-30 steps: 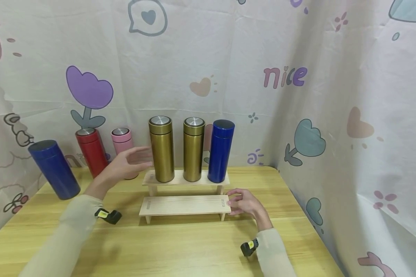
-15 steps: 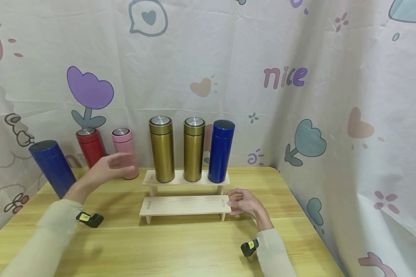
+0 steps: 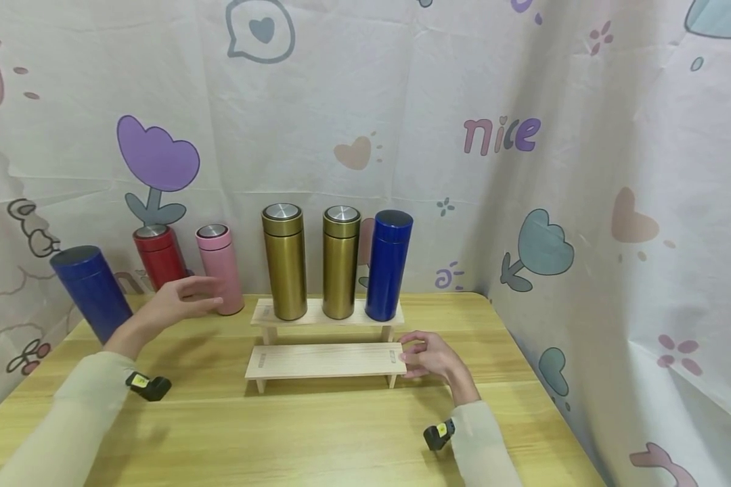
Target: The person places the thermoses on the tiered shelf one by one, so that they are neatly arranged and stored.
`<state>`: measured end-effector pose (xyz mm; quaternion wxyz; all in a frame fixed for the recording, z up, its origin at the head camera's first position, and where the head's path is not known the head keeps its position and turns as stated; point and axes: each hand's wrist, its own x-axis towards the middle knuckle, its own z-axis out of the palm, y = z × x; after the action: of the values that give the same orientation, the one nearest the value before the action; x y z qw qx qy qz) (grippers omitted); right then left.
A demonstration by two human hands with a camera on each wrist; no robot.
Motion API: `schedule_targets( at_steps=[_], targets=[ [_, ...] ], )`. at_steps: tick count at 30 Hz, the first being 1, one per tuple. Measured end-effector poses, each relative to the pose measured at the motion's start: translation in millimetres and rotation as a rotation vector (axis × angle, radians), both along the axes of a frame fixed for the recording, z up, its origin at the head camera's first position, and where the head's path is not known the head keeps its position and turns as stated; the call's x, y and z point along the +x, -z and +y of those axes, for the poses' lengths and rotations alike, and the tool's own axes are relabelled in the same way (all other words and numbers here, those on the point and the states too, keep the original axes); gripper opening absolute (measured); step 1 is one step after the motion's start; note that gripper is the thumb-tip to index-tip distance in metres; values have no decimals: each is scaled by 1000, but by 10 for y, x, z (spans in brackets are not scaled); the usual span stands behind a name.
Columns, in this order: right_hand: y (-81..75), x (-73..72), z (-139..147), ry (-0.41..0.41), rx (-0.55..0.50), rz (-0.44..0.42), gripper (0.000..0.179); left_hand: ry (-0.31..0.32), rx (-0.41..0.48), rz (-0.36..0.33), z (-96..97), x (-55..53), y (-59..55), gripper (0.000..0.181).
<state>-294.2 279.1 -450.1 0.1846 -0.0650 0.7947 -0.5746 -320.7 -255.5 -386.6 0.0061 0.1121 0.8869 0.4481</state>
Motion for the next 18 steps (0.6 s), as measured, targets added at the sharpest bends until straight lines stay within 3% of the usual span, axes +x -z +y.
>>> schedule_targets(
  at_steps=[4, 7, 12, 18],
  targets=[
    [-6, 4, 0, -2, -4, -1, 47, -9, 49, 5, -39, -49, 38, 68],
    [-5, 7, 2, -2, -8, 0, 47, -52, 72, 3, -69, -111, 58, 68],
    [1, 15, 3, 7, -7, 3, 47, -136, 36, -27, -106, -221, 69, 78],
    [5, 15, 3, 7, -19, 4, 47, -168, -34, -60, -131, -342, 62, 92]
  ],
)
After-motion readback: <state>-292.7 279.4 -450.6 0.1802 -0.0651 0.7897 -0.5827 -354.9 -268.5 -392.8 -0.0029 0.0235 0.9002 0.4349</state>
